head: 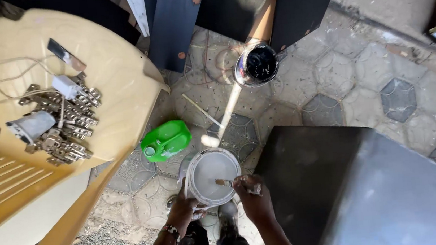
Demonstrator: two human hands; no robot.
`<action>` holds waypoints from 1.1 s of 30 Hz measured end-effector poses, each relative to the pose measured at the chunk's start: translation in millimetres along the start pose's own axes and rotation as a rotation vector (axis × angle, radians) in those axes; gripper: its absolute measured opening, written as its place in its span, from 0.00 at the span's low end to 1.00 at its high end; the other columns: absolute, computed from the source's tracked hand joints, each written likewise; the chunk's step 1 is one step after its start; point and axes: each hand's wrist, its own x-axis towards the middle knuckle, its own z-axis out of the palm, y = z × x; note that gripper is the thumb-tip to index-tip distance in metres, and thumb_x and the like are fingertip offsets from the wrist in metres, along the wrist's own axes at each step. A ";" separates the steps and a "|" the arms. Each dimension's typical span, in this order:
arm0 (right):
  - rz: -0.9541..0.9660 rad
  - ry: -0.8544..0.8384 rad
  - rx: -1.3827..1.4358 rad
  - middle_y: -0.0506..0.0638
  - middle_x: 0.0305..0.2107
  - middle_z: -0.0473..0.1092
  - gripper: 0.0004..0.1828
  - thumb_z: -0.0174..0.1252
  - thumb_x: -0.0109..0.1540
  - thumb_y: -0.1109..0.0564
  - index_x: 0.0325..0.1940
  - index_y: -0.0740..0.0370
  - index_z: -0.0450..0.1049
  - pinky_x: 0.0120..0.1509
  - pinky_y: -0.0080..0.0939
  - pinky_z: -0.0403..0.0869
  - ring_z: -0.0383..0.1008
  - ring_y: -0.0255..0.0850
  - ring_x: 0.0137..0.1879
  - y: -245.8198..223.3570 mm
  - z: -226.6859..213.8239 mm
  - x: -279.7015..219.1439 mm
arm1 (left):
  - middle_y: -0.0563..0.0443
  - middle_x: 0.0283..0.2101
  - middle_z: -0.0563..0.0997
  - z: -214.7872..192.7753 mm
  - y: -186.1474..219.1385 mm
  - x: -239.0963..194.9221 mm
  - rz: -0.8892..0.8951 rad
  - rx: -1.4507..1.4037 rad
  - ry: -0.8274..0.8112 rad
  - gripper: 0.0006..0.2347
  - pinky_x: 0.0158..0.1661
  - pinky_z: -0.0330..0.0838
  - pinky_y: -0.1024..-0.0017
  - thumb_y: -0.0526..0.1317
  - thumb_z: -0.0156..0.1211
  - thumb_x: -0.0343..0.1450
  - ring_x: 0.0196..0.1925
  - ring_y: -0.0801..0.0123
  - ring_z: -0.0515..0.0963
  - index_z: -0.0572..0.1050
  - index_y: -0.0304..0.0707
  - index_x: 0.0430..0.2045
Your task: The person stirs white paint in a bucket with a brush, adds water from a plastic bottle, and continues mixing. They then pour a liquid from a green container into the bucket and stir again.
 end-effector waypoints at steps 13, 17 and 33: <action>-0.403 -0.041 -0.449 0.55 0.48 0.85 0.12 0.72 0.72 0.52 0.58 0.54 0.87 0.55 0.56 0.86 0.88 0.52 0.54 165.2 71.6 194.2 | 0.27 0.66 0.85 -10.6 -61.1 268.2 0.082 -0.100 -0.013 0.45 0.51 0.94 0.49 0.28 0.60 0.70 0.49 0.39 0.94 0.61 0.59 0.91; 0.184 -0.006 0.018 0.56 0.41 0.87 0.21 0.75 0.70 0.43 0.60 0.57 0.86 0.49 0.53 0.83 0.89 0.46 0.45 174.1 76.5 228.1 | 0.26 0.64 0.87 -21.8 -67.0 277.7 0.064 0.069 0.104 0.39 0.49 0.96 0.48 0.31 0.64 0.73 0.51 0.42 0.94 0.67 0.51 0.87; 0.381 -0.076 0.772 0.45 0.34 0.71 0.49 0.60 0.75 0.62 0.98 0.70 0.47 0.44 0.45 0.71 0.67 0.34 0.36 35.8 -12.2 400.4 | 0.29 0.88 0.68 178.6 179.8 213.7 0.462 0.224 -0.220 0.37 0.78 0.69 0.40 0.37 0.60 0.78 0.82 0.50 0.69 0.59 0.29 0.89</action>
